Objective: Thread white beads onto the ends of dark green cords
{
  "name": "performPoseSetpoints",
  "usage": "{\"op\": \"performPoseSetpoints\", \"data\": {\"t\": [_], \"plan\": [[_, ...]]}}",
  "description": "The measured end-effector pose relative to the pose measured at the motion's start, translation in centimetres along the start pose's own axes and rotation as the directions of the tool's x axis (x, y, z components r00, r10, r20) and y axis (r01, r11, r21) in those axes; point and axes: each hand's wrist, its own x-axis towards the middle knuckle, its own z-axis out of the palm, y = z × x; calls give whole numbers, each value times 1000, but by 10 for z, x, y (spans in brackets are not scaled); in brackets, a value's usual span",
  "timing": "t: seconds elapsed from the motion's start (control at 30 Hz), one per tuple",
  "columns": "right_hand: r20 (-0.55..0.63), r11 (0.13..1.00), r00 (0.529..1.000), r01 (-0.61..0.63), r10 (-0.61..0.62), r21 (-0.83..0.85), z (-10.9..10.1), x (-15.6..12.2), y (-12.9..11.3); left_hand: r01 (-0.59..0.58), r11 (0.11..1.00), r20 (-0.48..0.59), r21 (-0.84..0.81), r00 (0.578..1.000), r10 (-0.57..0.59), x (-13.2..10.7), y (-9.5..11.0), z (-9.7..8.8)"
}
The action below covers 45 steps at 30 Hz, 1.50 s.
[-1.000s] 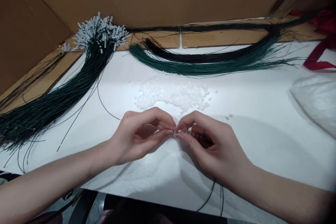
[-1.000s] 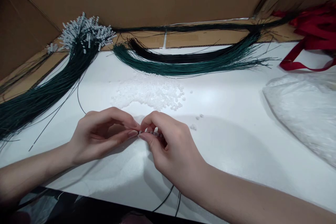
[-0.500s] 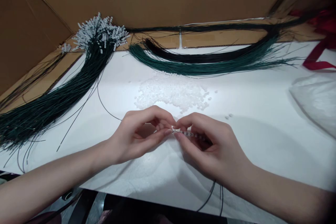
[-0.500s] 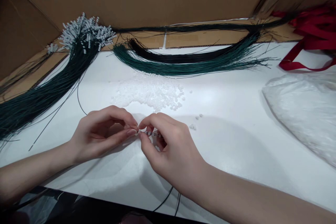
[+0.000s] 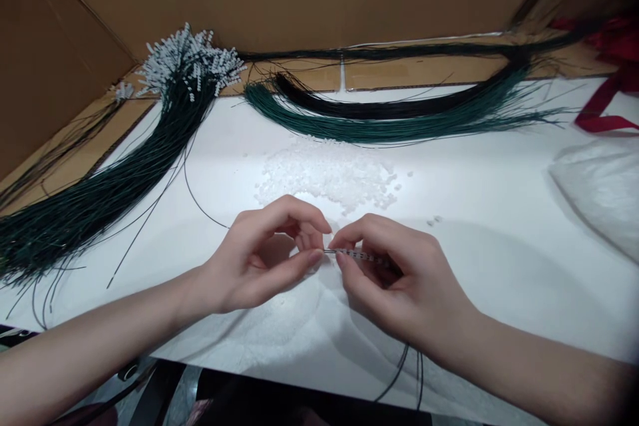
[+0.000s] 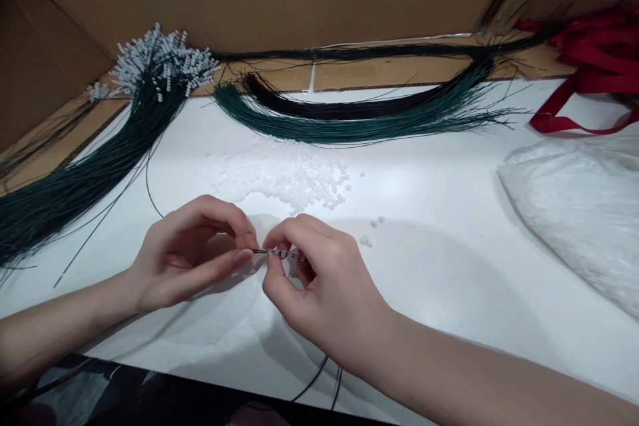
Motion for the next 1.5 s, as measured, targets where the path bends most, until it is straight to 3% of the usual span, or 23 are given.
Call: {"op": "performPoseSetpoints", "data": {"t": [0.13, 1.5], "plan": [[0, 1000, 1000, 3, -3, -2, -1, 0, -1, -38, 999, -11, 11, 999, 38, 2, -2, 1], [45, 999, 999, 27, -28, 20, -3, -4, -1, -23, 1000, -5, -8, 1000, 23, 1, 1, -4]]}}
